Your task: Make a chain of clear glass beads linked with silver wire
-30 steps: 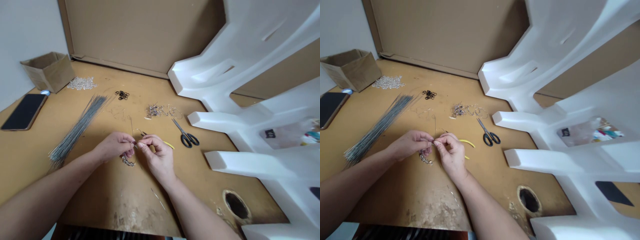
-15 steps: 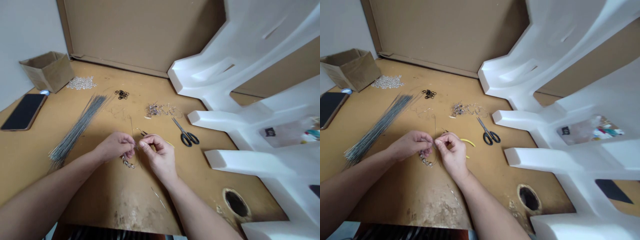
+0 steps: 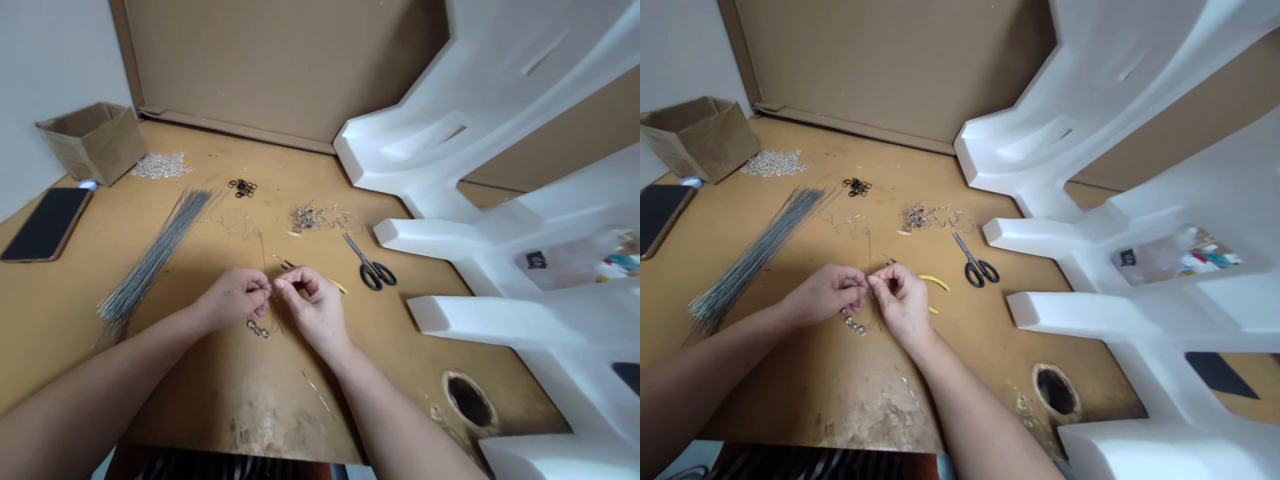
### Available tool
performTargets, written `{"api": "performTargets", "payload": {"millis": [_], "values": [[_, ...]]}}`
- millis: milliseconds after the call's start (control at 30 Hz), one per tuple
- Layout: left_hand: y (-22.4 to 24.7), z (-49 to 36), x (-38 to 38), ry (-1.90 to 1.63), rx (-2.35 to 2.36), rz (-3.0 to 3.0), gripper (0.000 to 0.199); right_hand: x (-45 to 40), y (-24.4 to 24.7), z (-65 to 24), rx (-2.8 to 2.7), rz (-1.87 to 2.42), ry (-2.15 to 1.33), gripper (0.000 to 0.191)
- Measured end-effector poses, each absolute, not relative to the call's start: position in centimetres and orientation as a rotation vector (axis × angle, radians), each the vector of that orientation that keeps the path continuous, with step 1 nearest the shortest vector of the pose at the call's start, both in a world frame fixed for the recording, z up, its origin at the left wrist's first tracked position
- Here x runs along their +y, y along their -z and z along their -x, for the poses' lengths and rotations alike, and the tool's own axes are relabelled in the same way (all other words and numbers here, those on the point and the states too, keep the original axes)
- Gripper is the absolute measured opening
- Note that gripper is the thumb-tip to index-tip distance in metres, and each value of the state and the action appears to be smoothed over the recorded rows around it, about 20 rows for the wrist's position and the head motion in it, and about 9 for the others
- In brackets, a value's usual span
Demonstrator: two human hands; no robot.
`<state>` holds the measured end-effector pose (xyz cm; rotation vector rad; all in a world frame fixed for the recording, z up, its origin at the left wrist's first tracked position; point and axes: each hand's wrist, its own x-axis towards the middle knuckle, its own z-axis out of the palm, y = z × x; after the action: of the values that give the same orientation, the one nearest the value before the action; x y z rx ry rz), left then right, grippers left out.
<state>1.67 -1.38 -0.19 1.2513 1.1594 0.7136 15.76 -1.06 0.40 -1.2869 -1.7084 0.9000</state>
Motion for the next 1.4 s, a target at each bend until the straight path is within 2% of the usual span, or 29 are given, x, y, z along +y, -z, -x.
{"api": "performTargets", "payload": {"millis": [533, 967, 1067, 1200, 1400], "values": [[0.3, -2.1, -1.5, -0.708, 1.168, -1.239, 0.011, -0.6, 0.1, -15.8, -1.645, 1.329, -1.018, 0.019], [0.0, -1.8, -1.5, -0.704, 1.11, -1.049, 0.012, 0.0, -0.2, -16.1, -1.609, 1.222, -1.259, 0.026], [0.0, -1.9, -1.4, -0.714, 1.115, -0.999, 0.01, 0.5, -0.8, -17.3, -1.818, 1.27, -1.081, 0.02], [-0.2, -1.8, -1.2, -0.724, 1.124, -0.938, 0.007, 1.8, -1.8, -20.3, -2.129, 1.514, -0.51, 0.016], [-0.2, -1.6, -1.0, -0.758, 1.135, -0.886, 0.007, 2.8, -1.8, -22.3, -2.415, 1.75, -0.462, 0.016]]}}
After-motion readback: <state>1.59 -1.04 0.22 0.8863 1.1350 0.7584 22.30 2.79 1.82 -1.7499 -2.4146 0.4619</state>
